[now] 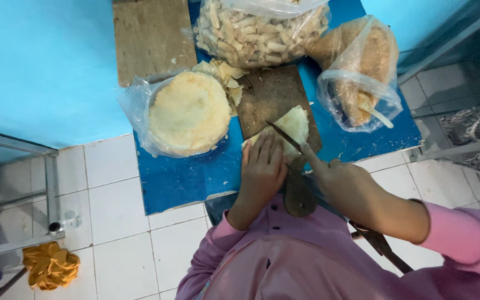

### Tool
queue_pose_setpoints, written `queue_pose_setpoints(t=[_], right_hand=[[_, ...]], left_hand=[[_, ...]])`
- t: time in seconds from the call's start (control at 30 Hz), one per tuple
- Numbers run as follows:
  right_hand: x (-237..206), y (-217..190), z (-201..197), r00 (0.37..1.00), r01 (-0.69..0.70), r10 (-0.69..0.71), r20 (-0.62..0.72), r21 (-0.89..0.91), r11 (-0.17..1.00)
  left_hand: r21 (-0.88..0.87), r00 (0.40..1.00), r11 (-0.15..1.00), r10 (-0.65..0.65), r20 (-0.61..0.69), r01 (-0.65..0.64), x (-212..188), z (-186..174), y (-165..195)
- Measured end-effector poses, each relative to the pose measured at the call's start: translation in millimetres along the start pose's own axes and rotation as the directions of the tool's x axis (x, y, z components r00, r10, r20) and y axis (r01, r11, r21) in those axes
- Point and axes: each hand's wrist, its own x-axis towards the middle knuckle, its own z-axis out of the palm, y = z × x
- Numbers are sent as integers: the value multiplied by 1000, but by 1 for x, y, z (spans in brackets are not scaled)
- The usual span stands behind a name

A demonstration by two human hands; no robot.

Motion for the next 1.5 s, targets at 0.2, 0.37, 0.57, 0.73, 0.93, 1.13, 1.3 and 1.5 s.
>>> queue_pose_setpoints(t=[0.2,0.37,0.57,0.73,0.93,1.13,1.3,1.5], right_hand=[[11,-9,27,998,-48,47,-42,-11,999],[34,-6,44,985,-6,19,-171,76,997],[21,1,34,996,-61,66,-66,74,995],[3,-1,33,997,-61,66,-50,88,994],[35,-1,50,977,16,16,-213,147,989],[36,5,40,992,-32,57,-110,213,976],[-4,0,40,994,-73,82,-67,127,989],[11,-5,62,984,-49,68,-162,123,991]], left_hand=[[-19,1000,1000,-7,22,8,-2,2,-1],[5,999,1000,11,44,-11,-3,-1,1],[36,999,999,12,50,-14,0,-4,6],[-51,998,997,59,6,-58,3,-10,3],[-98,995,994,61,81,-53,1,-14,2],[9,997,999,44,67,-44,2,-11,10],[23,999,999,24,45,-25,-1,-8,9],[-15,994,999,32,100,-31,-5,-9,8]])
